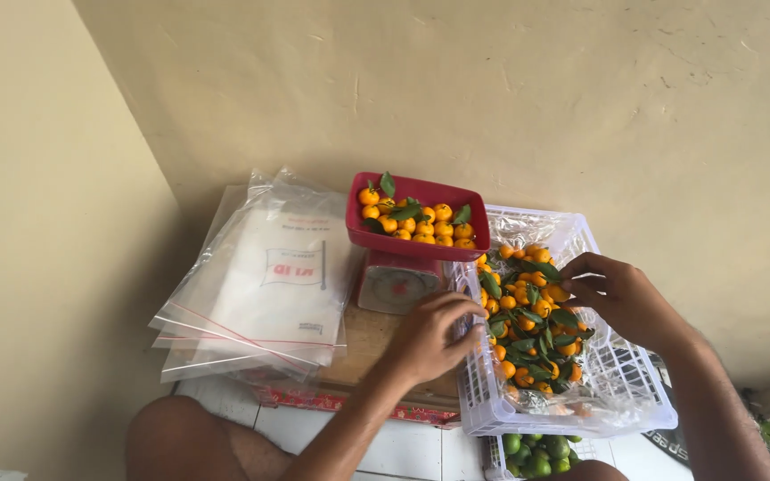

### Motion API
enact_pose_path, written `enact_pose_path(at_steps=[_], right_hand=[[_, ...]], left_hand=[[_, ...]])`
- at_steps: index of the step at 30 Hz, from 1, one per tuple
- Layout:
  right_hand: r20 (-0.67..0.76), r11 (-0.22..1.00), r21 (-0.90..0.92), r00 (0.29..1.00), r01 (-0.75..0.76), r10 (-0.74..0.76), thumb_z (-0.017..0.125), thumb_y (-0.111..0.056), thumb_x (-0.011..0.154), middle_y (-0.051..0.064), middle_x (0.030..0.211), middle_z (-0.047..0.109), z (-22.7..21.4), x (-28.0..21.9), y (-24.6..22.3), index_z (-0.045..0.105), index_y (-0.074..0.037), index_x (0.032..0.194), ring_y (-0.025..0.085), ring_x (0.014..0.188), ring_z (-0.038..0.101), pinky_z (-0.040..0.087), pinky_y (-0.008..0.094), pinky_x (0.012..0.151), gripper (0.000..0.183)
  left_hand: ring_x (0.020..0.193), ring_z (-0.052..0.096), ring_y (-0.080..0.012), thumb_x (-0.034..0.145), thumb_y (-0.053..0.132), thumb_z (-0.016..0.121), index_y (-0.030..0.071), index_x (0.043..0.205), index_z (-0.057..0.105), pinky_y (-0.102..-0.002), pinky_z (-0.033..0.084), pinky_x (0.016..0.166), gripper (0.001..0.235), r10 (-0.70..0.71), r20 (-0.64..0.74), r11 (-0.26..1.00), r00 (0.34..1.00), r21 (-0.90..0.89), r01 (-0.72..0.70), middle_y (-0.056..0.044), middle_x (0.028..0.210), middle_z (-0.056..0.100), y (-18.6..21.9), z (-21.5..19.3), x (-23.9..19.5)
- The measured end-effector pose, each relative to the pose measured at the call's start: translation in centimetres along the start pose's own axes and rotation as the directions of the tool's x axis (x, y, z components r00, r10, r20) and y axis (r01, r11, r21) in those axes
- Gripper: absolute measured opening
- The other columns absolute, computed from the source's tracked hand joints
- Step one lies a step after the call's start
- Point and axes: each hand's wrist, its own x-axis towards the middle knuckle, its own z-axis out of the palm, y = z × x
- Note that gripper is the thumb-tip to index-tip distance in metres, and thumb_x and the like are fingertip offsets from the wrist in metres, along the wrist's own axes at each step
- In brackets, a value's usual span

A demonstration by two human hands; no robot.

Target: The person picks small orange fruits with leaves from a white plastic crate and places them into a red weighing tray on a scale. The person handles the fruits by hand, transferring them one by one or in small groups from the crate to the tray.

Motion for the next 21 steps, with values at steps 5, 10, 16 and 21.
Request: enact_pose_path(at_steps=[5,10,16,21], right_hand=[[-0.038,0.995,0.051,0.995,0.089,-0.087,0.067,-0.008,0.097,0.016,0.102,0.081,1.7,0.0,-3.3,0.072,0.0,0.105,0.027,0.093,0.081,0.064,0.035,0.089,0.013],[-0.112,0.933,-0.043,0.926,0.358,-0.36,0.07,-0.007,0.093,0.006,0.101,0.078,5.1,2.1,-6.8,0.072,-0.005,0.101,0.016,0.097,0.075,0.061,0.03,0.086,0.008],[-0.126,0.755,-0.154,0.745,0.637,-0.655,0.071,-0.009,0.095,0.006,0.098,0.069,9.5,4.5,-11.9,0.069,-0.01,0.097,0.018,0.08,0.065,0.054,0.03,0.07,0.003],[0.007,0.686,-0.18,0.698,0.705,-0.716,0.07,-0.002,0.089,0.003,0.093,0.075,12.5,6.7,-13.9,0.07,-0.011,0.094,0.016,0.081,0.073,0.057,0.029,0.072,0.01]], left_hand=[[0.097,0.07,-0.0182,0.097,0.018,0.066,0.009,0.107,0.071,-0.034,0.056,0.095,0.014,-0.029,-0.122,0.986,0.992,0.159,0.049,-0.004,0.101,0.076,-2.1,-7.9,-5.2],[0.071,0.068,-0.0112,0.095,0.029,0.067,0.016,0.09,0.07,-0.025,0.055,0.063,0.014,-0.409,-0.151,0.888,0.9,0.159,0.431,0.003,0.085,0.076,-6.0,-12.5,-9.7],[0.072,0.063,-0.0092,0.085,0.025,0.072,0.017,0.08,0.067,-0.025,0.052,0.07,0.01,-0.551,-0.212,0.823,0.807,0.019,0.567,0.007,0.078,0.071,-7.2,-12.5,-11.4],[0.077,0.065,-0.0107,0.084,0.027,0.073,0.018,0.084,0.068,-0.027,0.055,0.071,0.011,-0.507,-0.212,0.844,0.835,0.074,0.531,0.007,0.083,0.071,-8.1,-12.4,-11.5]])
